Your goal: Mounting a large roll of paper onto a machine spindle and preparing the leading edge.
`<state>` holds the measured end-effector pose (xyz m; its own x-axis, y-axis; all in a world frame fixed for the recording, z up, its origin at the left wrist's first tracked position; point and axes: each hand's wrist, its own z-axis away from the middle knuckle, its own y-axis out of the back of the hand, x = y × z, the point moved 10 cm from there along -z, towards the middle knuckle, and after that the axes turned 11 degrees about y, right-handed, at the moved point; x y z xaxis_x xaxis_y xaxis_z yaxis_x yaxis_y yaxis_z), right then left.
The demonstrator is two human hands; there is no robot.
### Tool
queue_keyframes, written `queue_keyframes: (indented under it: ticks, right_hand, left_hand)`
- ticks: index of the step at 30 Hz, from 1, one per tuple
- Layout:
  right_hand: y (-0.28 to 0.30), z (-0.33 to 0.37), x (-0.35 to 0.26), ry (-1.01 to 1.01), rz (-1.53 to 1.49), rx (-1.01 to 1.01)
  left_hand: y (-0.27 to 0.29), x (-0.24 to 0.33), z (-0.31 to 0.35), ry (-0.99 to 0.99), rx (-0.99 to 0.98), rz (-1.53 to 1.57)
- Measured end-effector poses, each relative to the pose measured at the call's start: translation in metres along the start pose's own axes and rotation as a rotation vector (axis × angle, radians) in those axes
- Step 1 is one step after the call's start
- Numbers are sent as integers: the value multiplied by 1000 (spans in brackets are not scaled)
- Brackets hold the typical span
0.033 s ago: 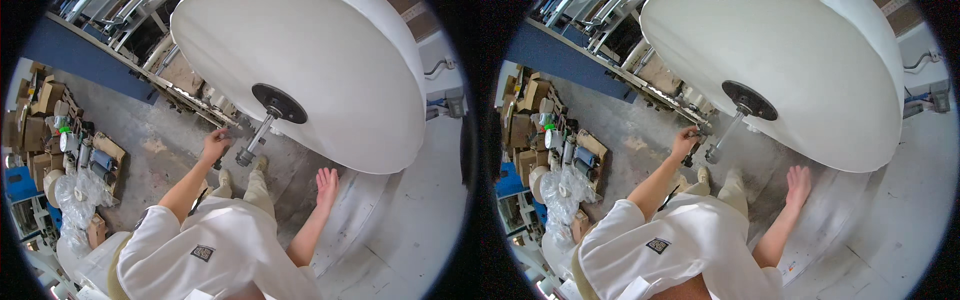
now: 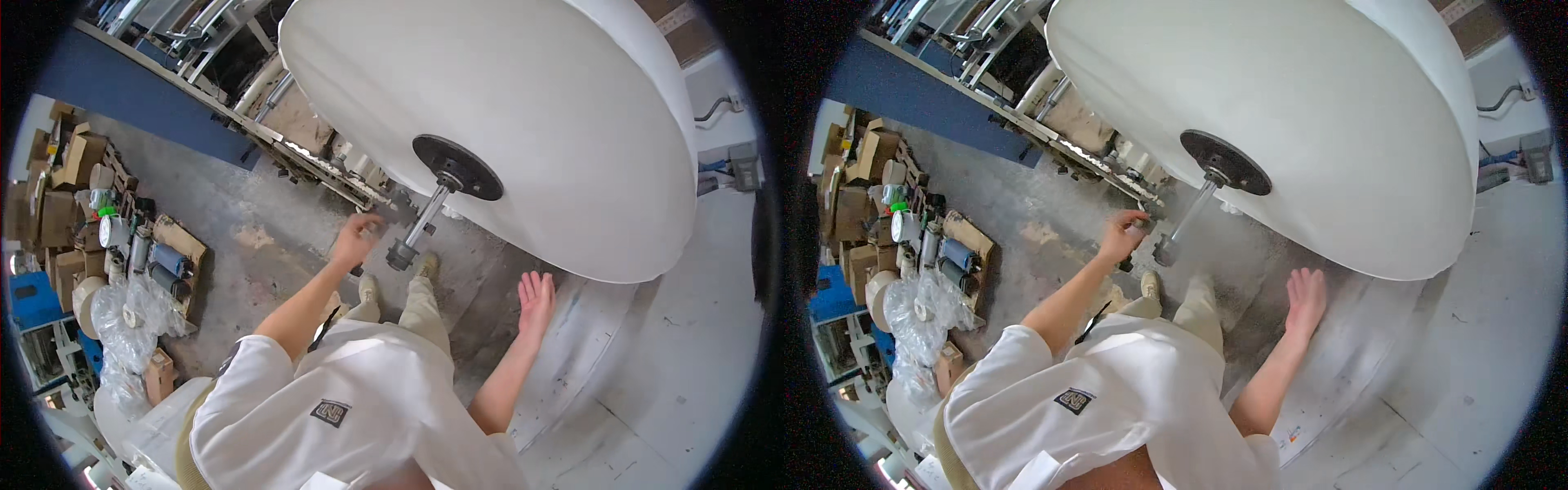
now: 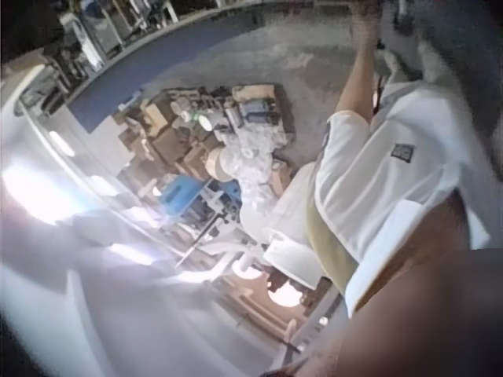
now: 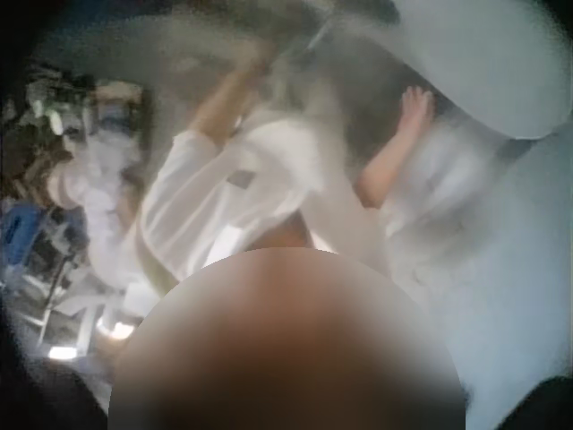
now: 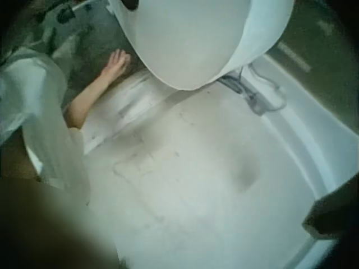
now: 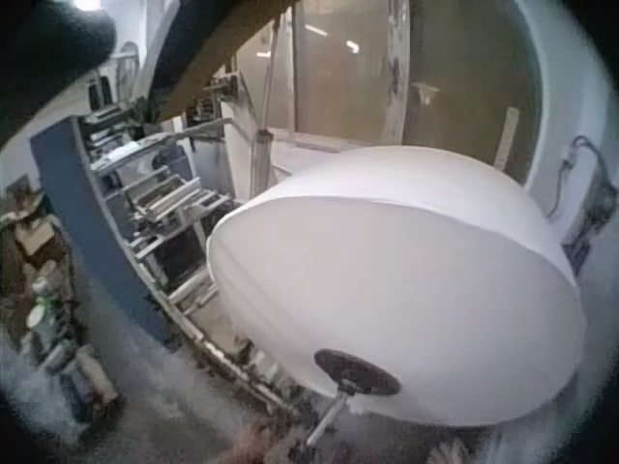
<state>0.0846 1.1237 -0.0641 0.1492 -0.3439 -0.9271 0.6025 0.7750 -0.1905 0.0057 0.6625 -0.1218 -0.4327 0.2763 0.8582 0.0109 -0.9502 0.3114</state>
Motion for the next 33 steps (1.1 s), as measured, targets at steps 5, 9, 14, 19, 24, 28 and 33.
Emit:
queue_keyframes:
  ticks: [5,9,14,19,24,28,33]
  right_hand:
    - [-25,-29,-37,114,-53,10]
    - [-13,-56,-72,243,-90,138]
    - [-20,-67,-112,279,-131,213]
    - [-57,-75,-146,422,-31,79]
    - [-56,-77,-142,412,159,264]
    - [-44,-89,-138,384,161,278]
    - [-32,-98,-132,400,54,272]
  left_hand:
    - [-20,51,36,-387,-53,-460]
    - [11,93,-7,-22,53,-73]
    - [33,216,-59,-124,231,118]
    - [7,287,-72,-153,173,164]
    - [-14,316,-62,-295,157,184]
    - [-24,327,-61,-294,149,55]
    - [-30,329,-56,-322,185,63]
